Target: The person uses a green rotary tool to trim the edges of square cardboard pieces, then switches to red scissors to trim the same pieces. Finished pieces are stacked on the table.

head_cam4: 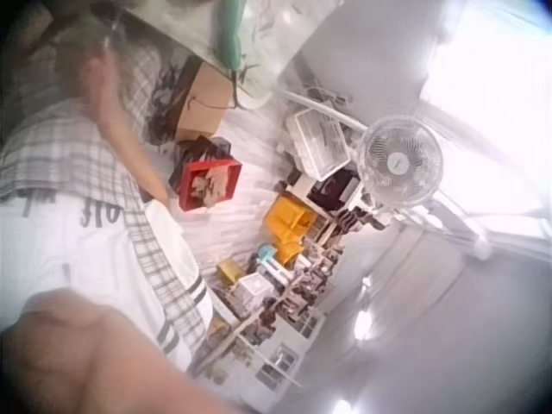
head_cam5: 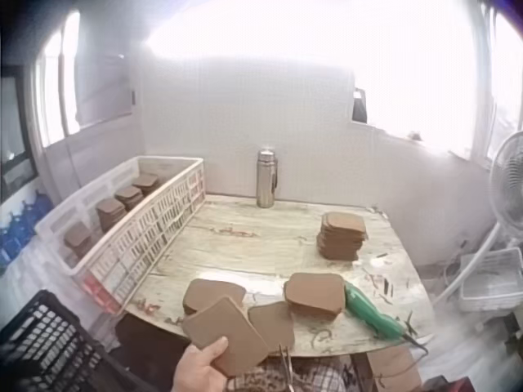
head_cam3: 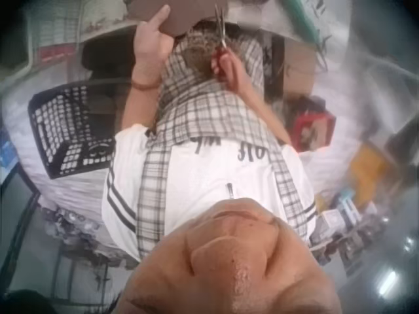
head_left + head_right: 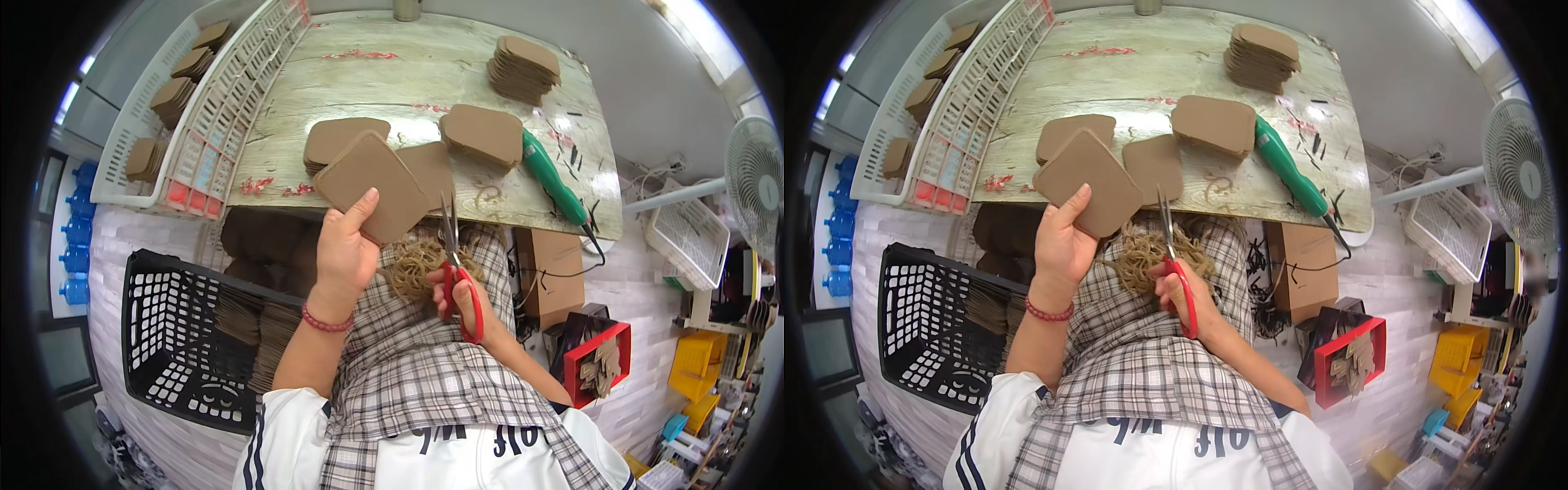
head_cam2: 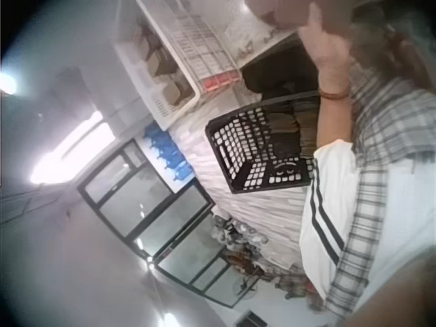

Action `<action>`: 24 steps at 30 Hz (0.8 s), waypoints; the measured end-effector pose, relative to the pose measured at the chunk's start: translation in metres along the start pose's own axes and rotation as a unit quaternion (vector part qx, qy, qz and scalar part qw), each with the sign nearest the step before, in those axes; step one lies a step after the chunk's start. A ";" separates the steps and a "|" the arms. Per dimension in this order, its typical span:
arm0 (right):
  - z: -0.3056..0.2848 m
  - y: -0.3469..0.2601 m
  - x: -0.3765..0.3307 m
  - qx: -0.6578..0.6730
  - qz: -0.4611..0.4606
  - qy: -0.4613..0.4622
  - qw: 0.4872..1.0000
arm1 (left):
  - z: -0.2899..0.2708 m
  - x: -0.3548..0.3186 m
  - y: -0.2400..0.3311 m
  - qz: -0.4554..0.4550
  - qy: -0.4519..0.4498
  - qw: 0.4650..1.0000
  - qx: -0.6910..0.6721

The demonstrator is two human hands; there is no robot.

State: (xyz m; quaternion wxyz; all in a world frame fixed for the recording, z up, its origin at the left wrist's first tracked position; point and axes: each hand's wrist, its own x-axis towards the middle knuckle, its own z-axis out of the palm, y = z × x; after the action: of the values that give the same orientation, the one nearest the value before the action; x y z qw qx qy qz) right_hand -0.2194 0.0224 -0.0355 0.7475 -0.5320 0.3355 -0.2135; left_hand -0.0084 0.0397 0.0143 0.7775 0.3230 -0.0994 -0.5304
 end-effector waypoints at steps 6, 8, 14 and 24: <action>-0.042 -0.019 0.002 -0.006 0.022 0.161 0.987 | -0.018 0.008 0.045 -0.003 -0.004 0.999 0.031; -0.054 -0.023 0.001 -0.036 0.019 0.190 0.981 | -0.020 0.006 0.051 0.005 -0.012 0.999 0.046; -0.046 -0.012 -0.003 -0.053 0.089 0.148 0.983 | -0.023 0.003 0.059 -0.015 -0.024 0.998 0.054; -0.017 -0.006 -0.012 -0.091 0.090 0.029 0.991 | -0.019 -0.002 0.061 -0.022 -0.033 0.997 0.066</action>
State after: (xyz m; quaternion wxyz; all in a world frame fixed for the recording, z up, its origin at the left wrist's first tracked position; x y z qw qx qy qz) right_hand -0.2398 0.0175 -0.0296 0.7024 -0.5586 0.4218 -0.1291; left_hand 0.0460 0.0628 0.0372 0.7388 0.3584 -0.1524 -0.5500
